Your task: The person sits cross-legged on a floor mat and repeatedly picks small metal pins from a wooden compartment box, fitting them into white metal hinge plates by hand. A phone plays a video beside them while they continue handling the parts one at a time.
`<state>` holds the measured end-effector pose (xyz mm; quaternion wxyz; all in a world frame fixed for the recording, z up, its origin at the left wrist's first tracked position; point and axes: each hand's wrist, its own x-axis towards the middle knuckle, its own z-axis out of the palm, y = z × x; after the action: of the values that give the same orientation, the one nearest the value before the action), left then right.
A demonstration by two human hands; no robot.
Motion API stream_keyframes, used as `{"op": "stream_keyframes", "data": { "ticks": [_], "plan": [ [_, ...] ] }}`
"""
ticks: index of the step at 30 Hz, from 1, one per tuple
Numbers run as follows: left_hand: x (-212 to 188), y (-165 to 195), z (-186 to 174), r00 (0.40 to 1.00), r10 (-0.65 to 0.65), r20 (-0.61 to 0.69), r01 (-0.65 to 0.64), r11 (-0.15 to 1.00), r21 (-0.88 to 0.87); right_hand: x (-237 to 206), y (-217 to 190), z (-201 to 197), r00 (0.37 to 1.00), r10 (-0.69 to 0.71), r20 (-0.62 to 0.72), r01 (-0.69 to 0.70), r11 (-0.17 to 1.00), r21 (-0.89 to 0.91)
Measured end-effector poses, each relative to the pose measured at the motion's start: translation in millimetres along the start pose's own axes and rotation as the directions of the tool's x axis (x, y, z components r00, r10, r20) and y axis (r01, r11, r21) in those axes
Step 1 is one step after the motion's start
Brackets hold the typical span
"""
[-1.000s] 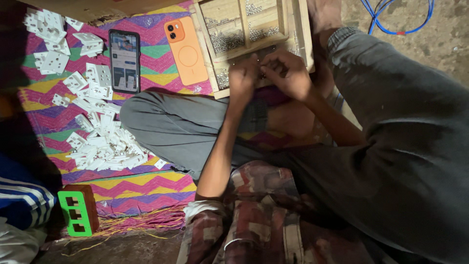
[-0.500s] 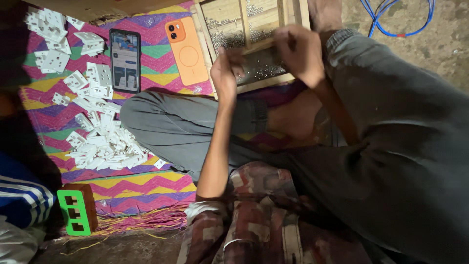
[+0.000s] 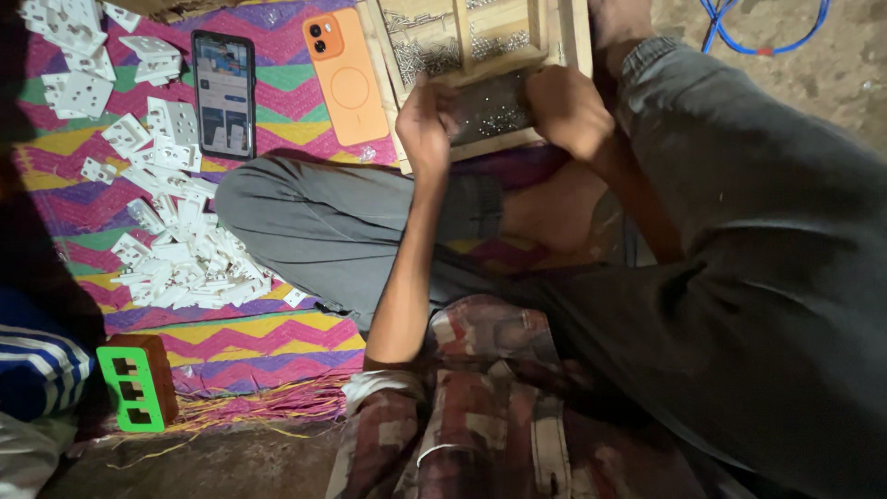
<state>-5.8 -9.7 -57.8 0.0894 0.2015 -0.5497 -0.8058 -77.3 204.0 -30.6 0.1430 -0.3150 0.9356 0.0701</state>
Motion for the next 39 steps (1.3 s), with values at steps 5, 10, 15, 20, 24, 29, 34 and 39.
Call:
{"op": "stream_keyframes", "data": {
  "ticks": [5, 10, 15, 20, 24, 29, 34, 39],
  "plan": [
    [-10.9, 7.0, 9.2, 0.992, 0.089, 0.085, -0.098, 0.990, 0.101, -21.9, 1.0, -13.4, 0.977, 0.064, -0.205, 0.059, 0.838, 0.543],
    [-21.5, 26.7, 21.1, 0.970, 0.139, 0.201, -0.222, 0.847, 0.484, -34.9, -12.7, -42.8, 0.916, 0.070, -0.396, 0.214, 0.749, 0.627],
    [-32.6, 43.8, 33.4, 0.880, 0.319, 0.352, -0.470, 0.695, 0.544, -32.7, -22.6, -39.1, 0.933, 0.281, -0.224, 0.027, 0.567, 0.823],
    [-36.6, 48.7, 36.3, 0.823, 0.422, 0.379, -0.567, 0.617, 0.546, -29.2, -26.3, -20.2, 0.940, 0.314, -0.133, 0.122, 0.056, 0.991],
    [-36.9, 46.6, 34.5, 0.839, 0.421, 0.344, -0.544, 0.632, 0.552, -27.5, -34.1, -12.3, 0.931, 0.351, -0.104, 0.111, 0.000, 0.994],
    [-36.8, 40.5, 33.9, 0.826, 0.462, 0.324, -0.560, 0.599, 0.573, -28.9, -44.3, -12.0, 0.907, 0.414, 0.077, 0.023, -0.232, 0.972],
    [-35.6, 33.0, 33.7, 0.825, 0.475, 0.306, -0.561, 0.618, 0.551, -27.1, -47.2, -13.4, 0.919, 0.394, 0.004, 0.106, -0.256, 0.961],
    [-32.8, 27.5, 33.3, 0.888, 0.349, 0.300, -0.457, 0.753, 0.474, -28.1, -48.1, -13.8, 0.928, 0.368, -0.058, 0.155, -0.238, 0.959]
  ]
}}
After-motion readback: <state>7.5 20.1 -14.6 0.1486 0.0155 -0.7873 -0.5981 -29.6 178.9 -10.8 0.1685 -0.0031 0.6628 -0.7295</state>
